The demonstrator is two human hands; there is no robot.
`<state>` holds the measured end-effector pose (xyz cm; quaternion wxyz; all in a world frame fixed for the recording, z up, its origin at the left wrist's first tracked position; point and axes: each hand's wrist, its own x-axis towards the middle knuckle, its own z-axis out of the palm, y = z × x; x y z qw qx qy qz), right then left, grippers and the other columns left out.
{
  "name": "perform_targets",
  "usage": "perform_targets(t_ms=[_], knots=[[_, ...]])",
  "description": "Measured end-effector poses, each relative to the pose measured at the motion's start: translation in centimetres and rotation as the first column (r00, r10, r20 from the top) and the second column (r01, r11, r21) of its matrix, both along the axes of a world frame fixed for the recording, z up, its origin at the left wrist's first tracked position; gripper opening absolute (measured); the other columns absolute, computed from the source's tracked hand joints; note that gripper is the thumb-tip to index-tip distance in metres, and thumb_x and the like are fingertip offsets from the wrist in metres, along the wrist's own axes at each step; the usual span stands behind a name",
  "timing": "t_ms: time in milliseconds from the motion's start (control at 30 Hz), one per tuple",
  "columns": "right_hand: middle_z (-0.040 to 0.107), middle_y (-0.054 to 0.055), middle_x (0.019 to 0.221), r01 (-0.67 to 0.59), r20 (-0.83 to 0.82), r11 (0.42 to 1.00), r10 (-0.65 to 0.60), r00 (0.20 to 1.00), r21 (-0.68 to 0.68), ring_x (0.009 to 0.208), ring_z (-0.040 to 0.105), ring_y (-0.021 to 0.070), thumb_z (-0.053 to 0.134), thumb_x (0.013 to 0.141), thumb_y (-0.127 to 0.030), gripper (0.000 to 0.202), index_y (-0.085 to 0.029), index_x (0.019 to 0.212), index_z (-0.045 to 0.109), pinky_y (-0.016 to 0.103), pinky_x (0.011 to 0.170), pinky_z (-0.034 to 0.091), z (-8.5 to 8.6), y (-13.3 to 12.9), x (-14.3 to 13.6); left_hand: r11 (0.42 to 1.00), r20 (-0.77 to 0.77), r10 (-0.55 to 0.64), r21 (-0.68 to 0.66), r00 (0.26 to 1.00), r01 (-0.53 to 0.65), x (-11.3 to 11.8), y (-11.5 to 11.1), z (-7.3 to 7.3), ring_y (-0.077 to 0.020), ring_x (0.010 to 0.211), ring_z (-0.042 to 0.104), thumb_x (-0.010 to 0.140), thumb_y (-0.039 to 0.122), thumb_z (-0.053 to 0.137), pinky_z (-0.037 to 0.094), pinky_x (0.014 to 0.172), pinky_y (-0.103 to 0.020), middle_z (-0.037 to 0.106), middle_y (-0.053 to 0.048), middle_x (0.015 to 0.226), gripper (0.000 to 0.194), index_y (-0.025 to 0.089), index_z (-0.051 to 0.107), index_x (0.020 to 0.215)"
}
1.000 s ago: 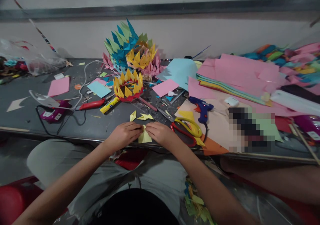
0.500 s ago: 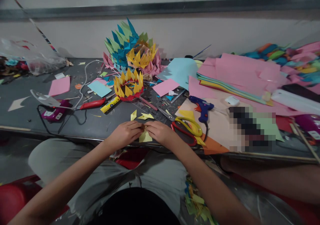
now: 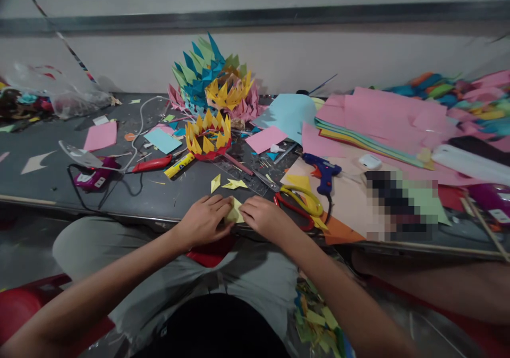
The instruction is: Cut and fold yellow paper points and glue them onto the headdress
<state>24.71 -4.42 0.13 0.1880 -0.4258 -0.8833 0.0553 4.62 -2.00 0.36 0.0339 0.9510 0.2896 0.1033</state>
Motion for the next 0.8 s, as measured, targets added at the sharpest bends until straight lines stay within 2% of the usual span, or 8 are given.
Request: perform_targets(t_ms=[133,267,333,400,600,700,800], knots=[[0.063,0.007,0.089,0.135,-0.06,0.989,-0.138,0.989,-0.052,0.083,0.059,0.0156,0.044,0.088,-0.019,0.023,-0.013,0.103,0.061,0.027,0.076,0.049,-0.7,1.1,-1.0,0.998,0.03,0.049,-0.052,0.998,-0.047,-0.2,-0.9,-0.6,-0.0274,0.112,0.049,0.077,0.048,0.051,0.04,0.092,-0.039,0.052,-0.017,0.125,0.066,0.006,0.041,0.126],[0.061,0.009,0.082,0.121,0.091,0.992,-0.118,0.989,-0.021,0.078,0.058,0.0186,0.042,0.088,-0.017,0.025,-0.012,0.093,0.065,0.031,0.073,0.049,-1.1,1.8,-1.7,0.993,0.051,0.067,-0.096,0.996,-0.062,-0.3,-1.5,-1.0,-0.0294,0.125,0.038,0.076,0.053,0.049,0.026,0.105,-0.044,0.045,-0.02,0.133,0.079,0.001,0.032,0.132],[0.06,0.011,0.082,0.094,0.133,0.996,-0.092,0.987,-0.008,0.079,0.058,0.0199,0.041,0.088,-0.016,0.026,-0.01,0.095,0.066,0.033,0.074,0.049,-1.1,1.8,-1.8,0.989,0.056,0.091,-0.124,0.994,-0.083,-0.5,-2.1,-1.0,-0.0298,0.128,0.034,0.077,0.053,0.048,0.022,0.107,-0.047,0.042,-0.02,0.136,0.077,0.002,0.031,0.133],[0.061,0.011,0.084,0.107,0.099,0.994,-0.104,0.99,-0.024,0.08,0.059,0.0193,0.041,0.088,-0.017,0.027,-0.01,0.1,0.065,0.032,0.075,0.049,-1.1,1.7,-1.7,0.98,0.067,0.133,-0.158,0.989,-0.121,-1.0,-2.7,-0.9,-0.0291,0.128,0.035,0.079,0.051,0.048,0.021,0.107,-0.049,0.045,-0.019,0.134,0.072,0.005,0.033,0.132],[0.062,0.006,0.091,0.195,-0.168,0.962,-0.229,0.959,-0.193,0.083,0.06,0.015,0.048,0.086,-0.024,0.023,-0.018,0.1,0.065,0.027,0.076,0.048,-0.6,1.6,-0.9,0.965,0.094,0.187,-0.206,0.978,-0.164,-1.9,-3.5,-1.0,-0.0258,0.126,0.038,0.084,0.043,0.046,0.027,0.104,-0.047,0.047,-0.01,0.134,0.05,0.016,0.041,0.125],[0.063,0.005,0.091,0.325,-0.235,0.916,-0.378,0.895,-0.234,0.076,0.06,0.0145,0.052,0.084,-0.032,0.025,-0.019,0.101,0.064,0.026,0.07,0.048,0.1,0.6,-0.8,0.966,0.095,0.209,-0.173,0.973,-0.191,-1.1,-3.8,-1.2,-0.0274,0.123,0.04,0.084,0.044,0.046,0.03,0.102,-0.047,0.047,-0.011,0.133,0.051,0.016,0.041,0.126],[0.063,0.005,0.083,0.485,-0.221,0.841,-0.534,0.816,-0.24,0.074,0.059,0.0166,0.058,0.079,-0.04,0.023,-0.019,0.085,0.064,0.027,0.066,0.046,0.2,-1.0,-1.4,0.955,0.113,0.281,-0.135,0.953,-0.266,0.1,-4.6,-1.2,-0.0287,0.118,0.044,0.084,0.045,0.048,0.03,0.101,-0.049,0.049,-0.012,0.131,0.054,0.015,0.04,0.127]])
